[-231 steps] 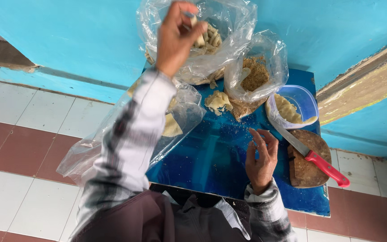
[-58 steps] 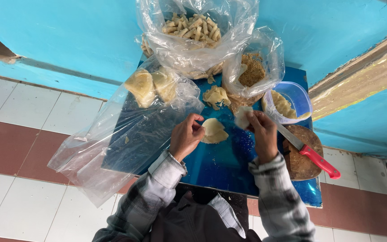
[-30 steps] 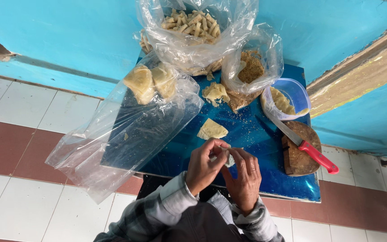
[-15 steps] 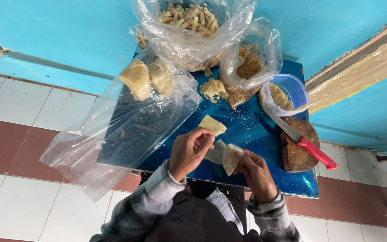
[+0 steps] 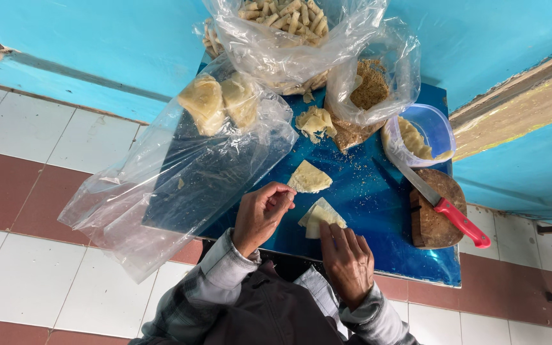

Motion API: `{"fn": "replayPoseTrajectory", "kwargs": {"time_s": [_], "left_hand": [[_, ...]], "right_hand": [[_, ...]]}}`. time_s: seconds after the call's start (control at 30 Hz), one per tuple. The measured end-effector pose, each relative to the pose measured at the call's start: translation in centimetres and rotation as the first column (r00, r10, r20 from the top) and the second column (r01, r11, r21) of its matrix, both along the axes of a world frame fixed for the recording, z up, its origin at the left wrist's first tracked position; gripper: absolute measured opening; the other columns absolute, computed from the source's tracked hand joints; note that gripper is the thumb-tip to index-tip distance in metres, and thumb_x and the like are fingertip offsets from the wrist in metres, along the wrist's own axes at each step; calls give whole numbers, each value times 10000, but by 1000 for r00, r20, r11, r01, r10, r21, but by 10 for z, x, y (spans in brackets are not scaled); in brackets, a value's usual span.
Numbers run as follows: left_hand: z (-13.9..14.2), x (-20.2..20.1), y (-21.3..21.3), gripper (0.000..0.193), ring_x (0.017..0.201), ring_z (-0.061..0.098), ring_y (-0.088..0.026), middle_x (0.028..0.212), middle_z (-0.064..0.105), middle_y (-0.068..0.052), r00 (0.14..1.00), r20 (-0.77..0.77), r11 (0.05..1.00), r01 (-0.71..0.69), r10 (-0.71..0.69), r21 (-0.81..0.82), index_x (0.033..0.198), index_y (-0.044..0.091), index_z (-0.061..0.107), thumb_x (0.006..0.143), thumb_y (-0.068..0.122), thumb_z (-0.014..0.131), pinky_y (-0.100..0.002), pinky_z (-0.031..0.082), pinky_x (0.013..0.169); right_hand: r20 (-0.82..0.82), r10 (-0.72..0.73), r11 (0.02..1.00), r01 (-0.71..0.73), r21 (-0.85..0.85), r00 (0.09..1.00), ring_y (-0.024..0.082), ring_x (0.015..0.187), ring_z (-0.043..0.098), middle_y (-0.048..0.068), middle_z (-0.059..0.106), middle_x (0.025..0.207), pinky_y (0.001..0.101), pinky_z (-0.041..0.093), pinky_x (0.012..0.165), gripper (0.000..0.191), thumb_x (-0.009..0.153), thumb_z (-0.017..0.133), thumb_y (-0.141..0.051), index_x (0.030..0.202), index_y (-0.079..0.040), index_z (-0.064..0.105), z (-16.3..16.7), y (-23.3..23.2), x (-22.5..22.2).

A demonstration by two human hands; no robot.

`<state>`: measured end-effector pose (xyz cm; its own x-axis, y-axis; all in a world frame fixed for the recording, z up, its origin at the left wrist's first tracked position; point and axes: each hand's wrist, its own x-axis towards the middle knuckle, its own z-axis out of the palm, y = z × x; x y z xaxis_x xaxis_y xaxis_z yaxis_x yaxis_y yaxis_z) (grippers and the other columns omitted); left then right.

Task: The person folds small dough wrappers by hand, pressing the edges together to form filled pastry pockets, and places the finished pieces into a plastic container and bag on the table. They work through a stack of dough pieces one at a time on a small blue table.

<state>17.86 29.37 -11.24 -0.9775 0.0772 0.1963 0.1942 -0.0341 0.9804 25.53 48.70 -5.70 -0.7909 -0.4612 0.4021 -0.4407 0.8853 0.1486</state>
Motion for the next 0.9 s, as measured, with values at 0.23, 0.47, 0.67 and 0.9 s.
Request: {"fn": "replayPoseTrajectory", "kwargs": {"time_s": [0.23,0.47,0.67,0.9], "left_hand": [[-4,-2,-5,151,726,771,-95,818,790,-56,999,-36,998,3,-5,-69,1019,30,741,983,164,681,-225,588,584],[-3,0,-10,142,714,761,-103,816,784,-56,999,-48,1000,10,-11,-25,1015,31,743,984,156,682,-230,589,602],[2,0,-13,149,721,765,-98,819,786,-32,997,-72,995,10,-17,-97,1016,60,744,986,192,681,-231,568,586],[8,2,-15,125,713,717,-117,852,759,-27,975,-210,985,33,-70,-172,1020,86,747,981,191,694,-263,549,605]], "right_hand": [[23,-105,977,108,-184,994,156,624,618,71,718,870,318,467,539,149,912,701,-63,1058,-46,724,-21,10,-16],[-180,-97,990,76,-122,979,149,622,606,93,729,897,308,436,516,146,933,704,-57,1076,-25,711,-14,21,-32],[-44,-19,1000,20,22,999,192,788,637,77,677,952,348,465,659,289,862,695,-106,1132,-6,674,-10,-13,-11],[58,-75,997,76,-27,996,193,743,654,63,697,924,355,464,606,321,859,739,-208,1127,-36,702,0,-17,-10]]}}
